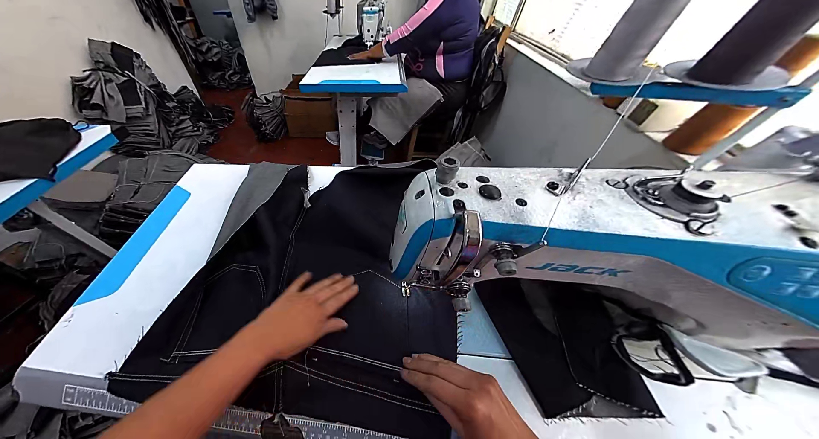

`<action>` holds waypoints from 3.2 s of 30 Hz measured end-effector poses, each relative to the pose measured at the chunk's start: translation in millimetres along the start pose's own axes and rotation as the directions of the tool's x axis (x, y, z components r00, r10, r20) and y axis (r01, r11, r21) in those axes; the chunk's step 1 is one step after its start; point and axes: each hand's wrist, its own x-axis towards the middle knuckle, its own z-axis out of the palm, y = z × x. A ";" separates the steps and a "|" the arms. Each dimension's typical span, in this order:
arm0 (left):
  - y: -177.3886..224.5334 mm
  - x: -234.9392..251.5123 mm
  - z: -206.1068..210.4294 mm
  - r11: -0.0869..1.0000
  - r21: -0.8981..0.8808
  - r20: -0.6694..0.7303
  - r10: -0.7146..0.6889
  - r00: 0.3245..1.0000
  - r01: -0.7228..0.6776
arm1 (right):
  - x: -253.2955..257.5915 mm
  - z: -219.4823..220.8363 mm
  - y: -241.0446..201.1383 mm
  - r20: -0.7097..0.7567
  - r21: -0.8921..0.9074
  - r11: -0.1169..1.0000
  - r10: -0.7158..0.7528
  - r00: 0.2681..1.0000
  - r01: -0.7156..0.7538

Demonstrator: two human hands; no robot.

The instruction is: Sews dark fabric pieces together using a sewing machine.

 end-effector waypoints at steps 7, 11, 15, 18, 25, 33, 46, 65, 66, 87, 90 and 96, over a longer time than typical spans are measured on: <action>-20.1 -3.3 -34.7 0.983 0.164 0.351 -0.136 0.927 0.082 | 2.6 -7.6 1.3 0.054 0.027 0.999 0.018 0.998 -0.019; 11.0 23.8 -18.4 0.987 0.053 -0.123 0.155 0.980 -0.149 | 2.5 -9.5 -0.2 0.077 -0.011 1.000 0.023 0.997 -0.022; 4.8 35.5 24.0 0.917 -0.094 -0.103 0.378 0.920 -0.387 | -1.0 -16.9 4.5 0.112 0.021 0.999 0.021 0.994 -0.024; -1.2 33.2 26.6 0.895 -0.075 -0.056 0.436 0.898 -0.439 | -0.7 -16.9 3.1 0.103 0.046 0.998 0.043 0.994 -0.048; -2.4 37.0 24.6 0.811 -0.098 -0.042 0.575 0.817 -0.576 | 15.2 -13.3 -7.7 0.094 -0.188 0.979 -0.065 0.993 0.082; -2.8 39.6 24.7 0.784 -0.086 -0.048 0.613 0.788 -0.615 | 25.5 -6.5 -13.2 0.122 -0.378 0.898 -0.192 0.974 0.225; -34.2 19.1 17.5 0.958 0.063 -0.070 0.283 0.957 -0.279 | -4.7 -9.0 -23.7 0.075 -0.309 0.951 0.003 0.997 0.020; 11.5 37.9 31.0 0.852 -0.044 -0.177 0.507 0.844 -0.521 | -6.9 -11.5 -19.9 0.082 -0.263 0.965 0.031 0.996 -0.009; 9.7 37.7 29.5 0.842 -0.061 -0.150 0.524 0.839 -0.536 | -6.9 -11.5 -20.2 0.081 -0.263 0.965 0.032 0.996 -0.009; 4.0 34.7 32.4 0.767 -0.057 -0.183 0.621 0.762 -0.639 | 26.6 8.9 -39.1 0.032 -0.553 0.831 -0.053 0.998 0.062; 0.8 34.3 31.8 0.720 -0.104 -0.202 0.661 0.723 -0.686 | 12.2 3.8 -42.8 0.028 -0.456 0.890 0.001 1.000 0.012; 1.4 35.4 29.7 0.733 -0.114 -0.172 0.651 0.740 -0.671 | -31.4 -29.2 -24.6 0.210 -0.061 0.998 0.017 0.978 -0.004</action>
